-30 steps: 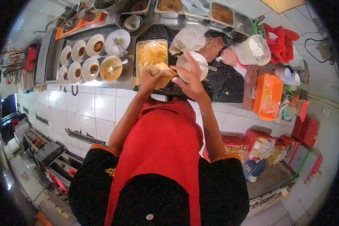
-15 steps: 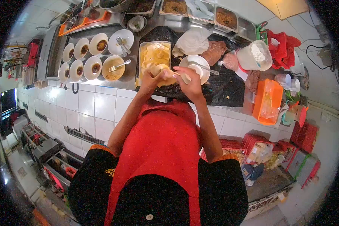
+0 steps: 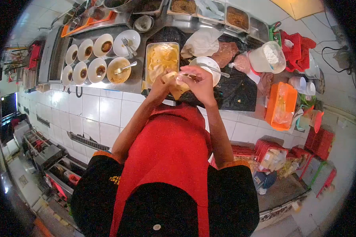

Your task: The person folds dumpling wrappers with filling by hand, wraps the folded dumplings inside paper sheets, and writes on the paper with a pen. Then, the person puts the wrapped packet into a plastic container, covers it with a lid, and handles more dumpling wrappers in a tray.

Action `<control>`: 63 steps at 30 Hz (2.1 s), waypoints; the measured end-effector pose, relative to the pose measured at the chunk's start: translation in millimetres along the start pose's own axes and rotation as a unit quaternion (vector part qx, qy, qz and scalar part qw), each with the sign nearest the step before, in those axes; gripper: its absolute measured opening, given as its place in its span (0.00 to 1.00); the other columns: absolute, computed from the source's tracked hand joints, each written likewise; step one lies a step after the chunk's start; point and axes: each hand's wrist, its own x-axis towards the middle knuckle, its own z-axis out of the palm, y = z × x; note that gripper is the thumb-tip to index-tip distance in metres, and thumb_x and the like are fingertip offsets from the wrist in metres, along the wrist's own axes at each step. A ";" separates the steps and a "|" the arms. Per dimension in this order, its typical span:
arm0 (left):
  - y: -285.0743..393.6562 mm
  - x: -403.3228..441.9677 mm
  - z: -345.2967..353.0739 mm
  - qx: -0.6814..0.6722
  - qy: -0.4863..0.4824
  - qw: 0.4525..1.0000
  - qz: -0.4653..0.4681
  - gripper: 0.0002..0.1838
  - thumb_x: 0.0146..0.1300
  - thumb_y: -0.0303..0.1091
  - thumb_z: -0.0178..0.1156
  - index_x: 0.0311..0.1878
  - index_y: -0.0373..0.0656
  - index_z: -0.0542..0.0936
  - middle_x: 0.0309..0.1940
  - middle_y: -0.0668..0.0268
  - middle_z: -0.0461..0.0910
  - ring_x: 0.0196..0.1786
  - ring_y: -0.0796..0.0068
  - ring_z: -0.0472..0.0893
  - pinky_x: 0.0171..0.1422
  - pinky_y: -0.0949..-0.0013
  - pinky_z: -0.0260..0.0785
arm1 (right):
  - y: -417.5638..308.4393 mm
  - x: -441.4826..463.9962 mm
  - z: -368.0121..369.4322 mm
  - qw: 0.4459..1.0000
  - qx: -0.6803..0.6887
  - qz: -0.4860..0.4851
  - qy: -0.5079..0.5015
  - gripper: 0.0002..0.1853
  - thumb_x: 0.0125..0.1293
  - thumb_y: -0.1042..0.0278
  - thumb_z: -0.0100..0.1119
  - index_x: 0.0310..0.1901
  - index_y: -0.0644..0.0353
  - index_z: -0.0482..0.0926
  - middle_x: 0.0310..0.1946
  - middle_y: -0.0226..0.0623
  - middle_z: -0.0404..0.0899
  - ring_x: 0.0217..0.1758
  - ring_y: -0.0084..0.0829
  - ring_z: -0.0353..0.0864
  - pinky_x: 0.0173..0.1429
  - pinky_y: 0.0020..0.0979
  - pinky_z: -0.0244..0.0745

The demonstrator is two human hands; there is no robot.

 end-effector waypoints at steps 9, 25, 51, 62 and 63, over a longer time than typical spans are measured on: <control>-11.8 -5.0 -19.2 0.077 0.102 0.991 -0.026 0.12 0.73 0.35 0.65 0.52 0.39 0.80 0.47 0.66 0.83 0.47 0.75 0.84 0.54 0.71 0.77 | 14.7 -6.9 -25.4 0.973 -0.201 0.106 -0.047 0.15 0.67 0.77 0.67 0.54 0.64 0.78 0.37 0.38 0.87 0.39 0.25 0.88 0.41 0.28 0.82; 11.5 26.9 -68.4 0.619 0.221 0.709 0.255 0.08 0.60 0.28 0.68 0.42 0.41 0.84 0.41 0.57 0.82 0.47 0.49 0.77 0.54 0.51 0.69 | 45.9 43.7 -47.8 0.969 -0.246 0.024 -0.020 0.21 0.65 0.81 0.69 0.58 0.62 0.74 0.37 0.42 0.88 0.38 0.26 0.89 0.42 0.29 0.82; 29.4 -74.9 -113.5 0.082 0.312 0.932 0.165 0.09 0.80 0.39 0.56 0.51 0.45 0.76 0.33 0.77 0.75 0.35 0.89 0.73 0.37 0.81 0.65 | 125.2 66.9 78.7 0.883 -0.407 -0.231 -0.046 0.17 0.63 0.71 0.66 0.53 0.62 0.81 0.48 0.47 0.82 0.56 0.50 0.79 0.64 0.47 0.72; 29.7 -42.1 -64.3 0.097 0.190 0.969 0.122 0.08 0.79 0.36 0.57 0.51 0.42 0.76 0.39 0.71 0.80 0.38 0.86 0.77 0.44 0.78 0.72 | 56.9 29.2 53.3 0.982 -0.072 0.013 -0.177 0.20 0.70 0.70 0.68 0.61 0.66 0.78 0.52 0.36 0.86 0.57 0.27 0.82 0.61 0.32 0.78; 28.7 -36.7 -61.5 0.082 0.161 0.976 0.121 0.09 0.79 0.37 0.58 0.51 0.42 0.75 0.38 0.72 0.80 0.37 0.87 0.77 0.43 0.78 0.72 | 54.4 25.9 48.4 0.975 -0.041 0.032 -0.215 0.21 0.71 0.70 0.68 0.62 0.66 0.78 0.50 0.35 0.86 0.56 0.25 0.83 0.58 0.30 0.79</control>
